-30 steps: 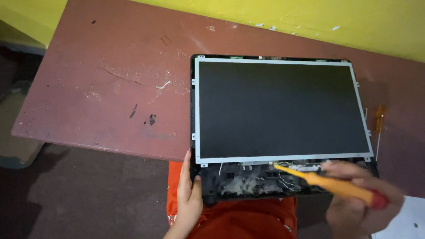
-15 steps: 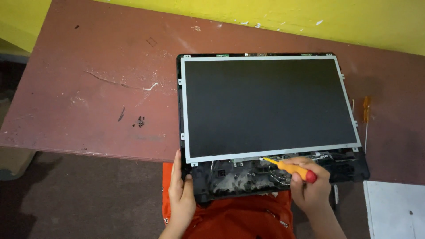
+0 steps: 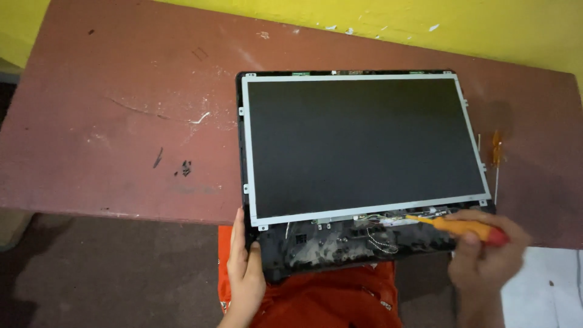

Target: Removing the LCD display panel from a laptop chassis using a screwdriver

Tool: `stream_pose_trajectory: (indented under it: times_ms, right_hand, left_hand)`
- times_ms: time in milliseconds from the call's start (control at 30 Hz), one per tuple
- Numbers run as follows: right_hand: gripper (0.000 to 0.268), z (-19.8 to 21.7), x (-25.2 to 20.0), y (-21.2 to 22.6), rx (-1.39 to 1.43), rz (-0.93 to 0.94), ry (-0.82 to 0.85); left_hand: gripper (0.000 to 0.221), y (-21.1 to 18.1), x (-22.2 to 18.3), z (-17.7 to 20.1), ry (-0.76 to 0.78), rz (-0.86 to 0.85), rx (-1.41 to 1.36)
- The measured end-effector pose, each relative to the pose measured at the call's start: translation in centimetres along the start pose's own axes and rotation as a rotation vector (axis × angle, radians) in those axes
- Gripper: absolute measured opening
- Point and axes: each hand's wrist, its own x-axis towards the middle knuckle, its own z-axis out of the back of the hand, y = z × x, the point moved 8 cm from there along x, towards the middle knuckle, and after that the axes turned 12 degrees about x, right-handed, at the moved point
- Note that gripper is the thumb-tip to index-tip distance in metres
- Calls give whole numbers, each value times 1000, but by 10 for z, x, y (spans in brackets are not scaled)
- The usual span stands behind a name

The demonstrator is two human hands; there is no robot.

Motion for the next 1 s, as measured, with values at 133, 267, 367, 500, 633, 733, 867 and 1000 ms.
stream_pose_trajectory:
  times_ms: [133,267,367,500,633,733,867,1000]
  right_hand:
    - [32,-12,-8,-10,-31,6,77]
    - [32,-12,-7,-3,-94,-31,49]
    - [32,-11,-3,2,-80,-4,56]
    - [35,-2,-4,8,-126,92,-23]
    - [33,4,-21,-27,-28,91,58]
    - [35,-1,-29,-25,-115,-38,89]
    - [43,-31,-2,41,-55,103,-92]
    - [38,-86,3,60,142,-20,60]
  left_hand:
    - [66,2,-2,0,5,57,-1]
    - [65,1,-1,0,-13,-51,2]
    - [66,6,-1,-1,-4,26,0]
    - [65,7,-2,0,-8,-24,21]
    - [66,9,-1,-1,11,27,14]
    - [64,9,-2,-1,-11,-48,26]
    - [63,15,-4,0,-98,-99,10]
    - [62,12,-3,-3,-85,-166,4]
